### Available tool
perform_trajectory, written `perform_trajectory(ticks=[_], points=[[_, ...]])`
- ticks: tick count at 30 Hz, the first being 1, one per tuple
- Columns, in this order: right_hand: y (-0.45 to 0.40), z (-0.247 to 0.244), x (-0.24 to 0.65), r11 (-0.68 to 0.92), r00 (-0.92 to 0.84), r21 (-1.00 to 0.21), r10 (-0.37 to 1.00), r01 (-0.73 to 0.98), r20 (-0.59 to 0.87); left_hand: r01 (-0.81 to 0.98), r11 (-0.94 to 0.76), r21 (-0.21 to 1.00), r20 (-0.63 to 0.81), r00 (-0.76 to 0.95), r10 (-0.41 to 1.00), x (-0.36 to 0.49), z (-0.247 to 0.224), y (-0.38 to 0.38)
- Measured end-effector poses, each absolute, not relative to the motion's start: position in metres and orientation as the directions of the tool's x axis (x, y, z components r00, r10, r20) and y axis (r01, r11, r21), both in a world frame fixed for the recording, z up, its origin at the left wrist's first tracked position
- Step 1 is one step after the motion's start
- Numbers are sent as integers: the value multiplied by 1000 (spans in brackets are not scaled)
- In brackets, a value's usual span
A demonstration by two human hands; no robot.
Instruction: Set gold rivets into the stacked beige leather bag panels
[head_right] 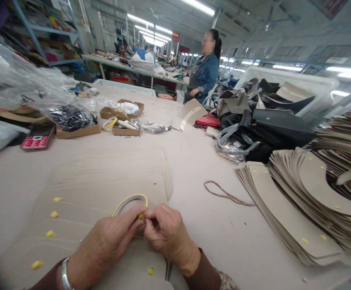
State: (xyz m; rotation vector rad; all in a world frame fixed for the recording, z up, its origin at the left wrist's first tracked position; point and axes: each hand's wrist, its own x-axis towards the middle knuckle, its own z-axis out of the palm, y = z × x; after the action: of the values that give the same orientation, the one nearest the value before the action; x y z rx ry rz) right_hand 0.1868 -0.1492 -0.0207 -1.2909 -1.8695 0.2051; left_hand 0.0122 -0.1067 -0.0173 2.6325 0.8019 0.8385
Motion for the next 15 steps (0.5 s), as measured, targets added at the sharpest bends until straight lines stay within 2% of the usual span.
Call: perform_trajectory(ticks=[4,7,9,11,13,15], points=[[-150,-20,186,472,-109,-536,812,700,573,440,-786,435,422,671,609,12,-13,-106],[-153,-18,184,414,-44,-620,852,666,521,432,-782,450,423,668,612,12,-16,-108],[-155,-17,182,289,56,-746,915,600,400,432,-790,435,447,657,606,12,-18,-110],[-156,-16,179,112,149,-876,968,469,204,433,-807,401,483,649,588,13,-20,-111],[-156,-15,175,-31,190,-943,981,332,34,431,-826,363,515,646,563,13,-20,-111],[-156,-14,172,-96,207,-960,978,264,-41,436,-836,332,532,645,548,14,-20,-111]])
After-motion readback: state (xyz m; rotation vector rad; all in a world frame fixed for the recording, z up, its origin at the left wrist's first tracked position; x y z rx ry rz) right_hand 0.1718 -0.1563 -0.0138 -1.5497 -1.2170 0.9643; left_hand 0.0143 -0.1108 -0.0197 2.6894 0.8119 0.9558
